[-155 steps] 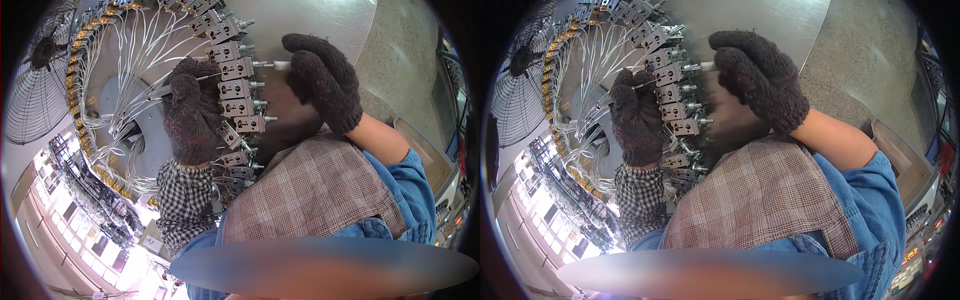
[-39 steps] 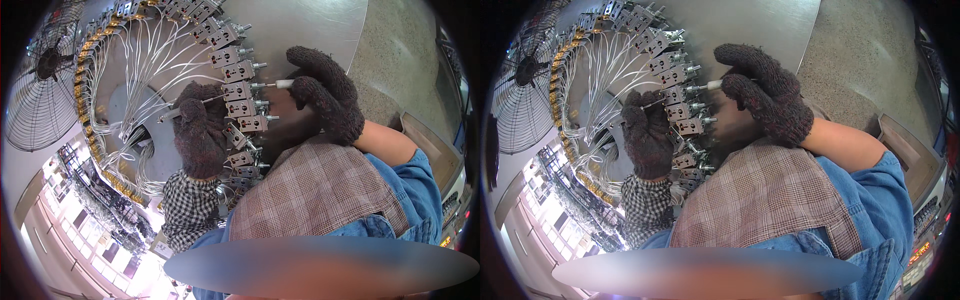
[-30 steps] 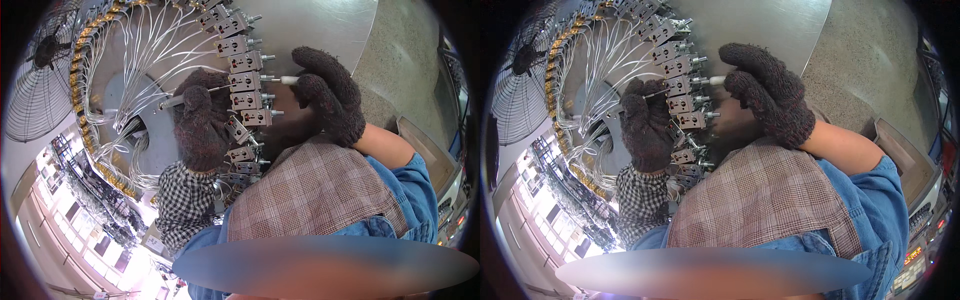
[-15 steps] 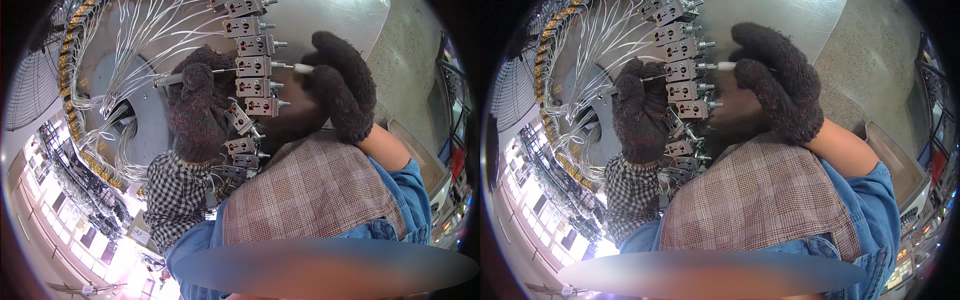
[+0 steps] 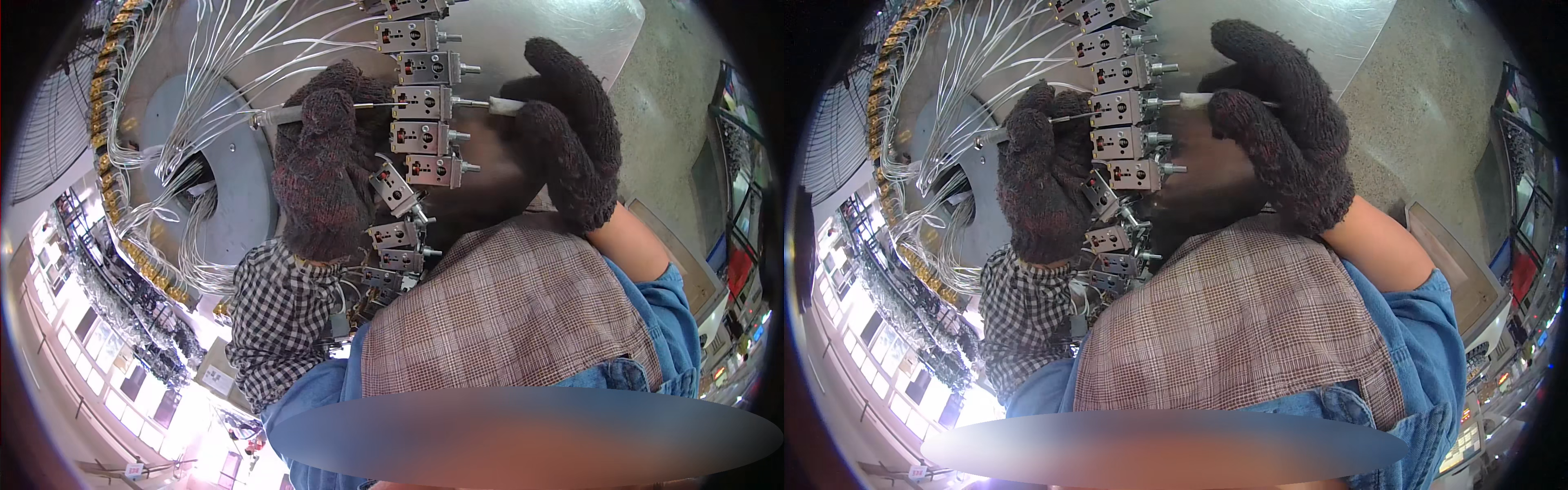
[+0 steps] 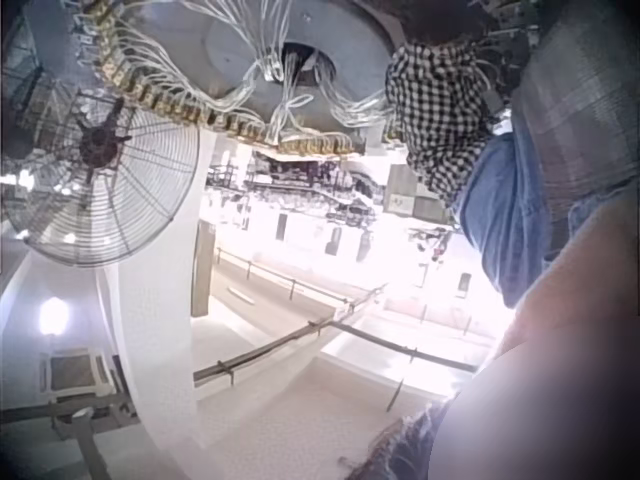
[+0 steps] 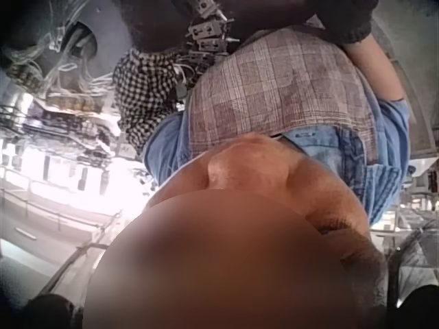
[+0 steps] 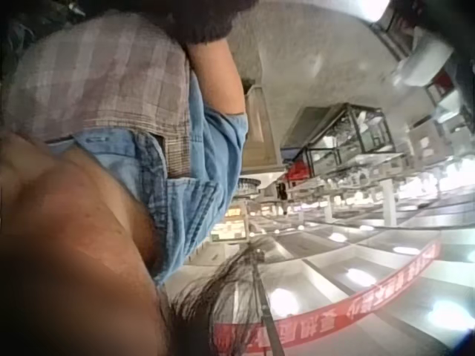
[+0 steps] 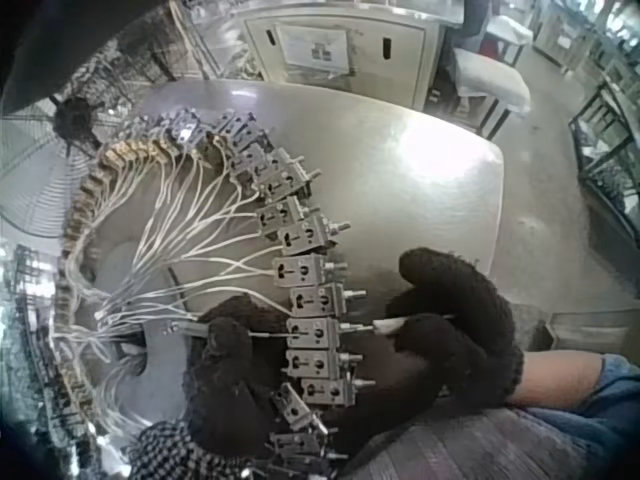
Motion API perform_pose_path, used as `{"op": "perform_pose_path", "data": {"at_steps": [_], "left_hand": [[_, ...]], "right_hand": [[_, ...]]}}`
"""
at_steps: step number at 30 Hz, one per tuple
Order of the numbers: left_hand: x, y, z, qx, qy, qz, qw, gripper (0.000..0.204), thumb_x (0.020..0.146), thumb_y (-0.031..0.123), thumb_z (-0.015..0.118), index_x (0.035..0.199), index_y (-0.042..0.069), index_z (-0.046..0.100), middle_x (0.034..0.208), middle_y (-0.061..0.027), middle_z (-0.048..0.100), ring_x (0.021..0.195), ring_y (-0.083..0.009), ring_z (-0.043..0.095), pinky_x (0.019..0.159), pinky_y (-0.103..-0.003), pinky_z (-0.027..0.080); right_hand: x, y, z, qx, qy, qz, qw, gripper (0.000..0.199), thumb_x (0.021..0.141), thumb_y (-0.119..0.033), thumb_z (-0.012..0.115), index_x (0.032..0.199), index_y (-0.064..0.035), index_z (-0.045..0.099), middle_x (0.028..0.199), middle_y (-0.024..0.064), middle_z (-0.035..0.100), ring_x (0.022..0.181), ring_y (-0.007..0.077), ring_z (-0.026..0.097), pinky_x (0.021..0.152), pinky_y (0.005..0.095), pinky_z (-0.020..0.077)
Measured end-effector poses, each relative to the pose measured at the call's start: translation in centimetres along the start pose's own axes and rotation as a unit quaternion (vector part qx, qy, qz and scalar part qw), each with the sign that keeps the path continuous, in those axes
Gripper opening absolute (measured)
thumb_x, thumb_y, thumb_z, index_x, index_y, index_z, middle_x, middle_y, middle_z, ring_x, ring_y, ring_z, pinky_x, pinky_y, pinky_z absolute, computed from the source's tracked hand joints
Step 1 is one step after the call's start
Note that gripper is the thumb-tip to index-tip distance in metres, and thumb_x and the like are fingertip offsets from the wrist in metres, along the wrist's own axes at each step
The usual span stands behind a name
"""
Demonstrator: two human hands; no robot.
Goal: Manually soldering or assembling electronic components on a circular assembly jig.
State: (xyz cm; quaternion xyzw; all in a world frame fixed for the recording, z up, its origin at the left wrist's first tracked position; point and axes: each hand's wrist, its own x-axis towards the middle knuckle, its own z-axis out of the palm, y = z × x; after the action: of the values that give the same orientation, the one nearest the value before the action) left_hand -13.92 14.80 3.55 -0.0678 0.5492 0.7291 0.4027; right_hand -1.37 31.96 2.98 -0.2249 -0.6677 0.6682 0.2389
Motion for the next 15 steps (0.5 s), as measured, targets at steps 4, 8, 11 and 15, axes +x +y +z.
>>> {"op": "perform_pose_path", "data": {"at_steps": [4, 8, 11, 15], "left_hand": [[0.2, 0.3, -0.1, -0.058, -0.075, -0.014, 0.995, 0.034, 0.091, 0.027, 0.037, 0.112, 0.0, 0.042, 0.101, -0.0189, 0.055, 0.089, -0.0301, 0.06, 0.067, -0.04, 0.056], [0.2, 0.8, 0.7, 0.047, -0.06, 0.0, 0.997, 0.033, 0.089, 0.026, 0.042, 0.111, 0.0, 0.042, 0.1, -0.0188, 0.055, 0.088, -0.0298, 0.06, 0.067, -0.038, 0.056], [0.3, -0.3, -1.5, -0.005, -0.099, 0.002, 0.995, 0.033, 0.091, 0.017, 0.04, 0.121, 0.002, 0.039, 0.105, -0.0115, 0.056, 0.08, -0.0149, 0.059, 0.065, -0.023, 0.052], [0.5, 0.4, -0.7, 0.424, -0.081, 0.227, 0.873, 0.034, 0.09, 0.014, 0.04, 0.122, 0.001, 0.039, 0.105, -0.0095, 0.057, 0.076, -0.0121, 0.059, 0.062, -0.02, 0.051]], "right_hand": [[0.4, -0.7, -1.0, -0.024, -0.055, 0.124, 0.99, 0.032, 0.087, -0.022, 0.05, 0.113, -0.003, 0.051, 0.082, 0.0073, 0.058, 0.058, 0.0093, 0.054, 0.051, 0.022, 0.0439], [0.6, 2.5, -1.3, -0.141, -0.043, -0.062, 0.987, 0.029, 0.087, -0.018, 0.05, 0.112, -0.0034, 0.052, 0.085, 0.0071, 0.058, 0.055, 0.0096, 0.054, 0.048, 0.0219, 0.044], [0.7, 3.2, -1.4, -0.255, -0.031, -0.231, 0.938, 0.028, 0.087, -0.017, 0.049, 0.111, -0.003, 0.053, 0.083, 0.0072, 0.058, 0.054, 0.0096, 0.055, 0.047, 0.022, 0.0438], [0.4, 3.2, -1.6, -0.22, -0.063, -0.273, 0.934, 0.028, 0.087, -0.02, 0.049, 0.109, -0.0028, 0.054, 0.081, 0.0078, 0.059, 0.054, 0.0097, 0.055, 0.045, 0.0225, 0.0433]]}}
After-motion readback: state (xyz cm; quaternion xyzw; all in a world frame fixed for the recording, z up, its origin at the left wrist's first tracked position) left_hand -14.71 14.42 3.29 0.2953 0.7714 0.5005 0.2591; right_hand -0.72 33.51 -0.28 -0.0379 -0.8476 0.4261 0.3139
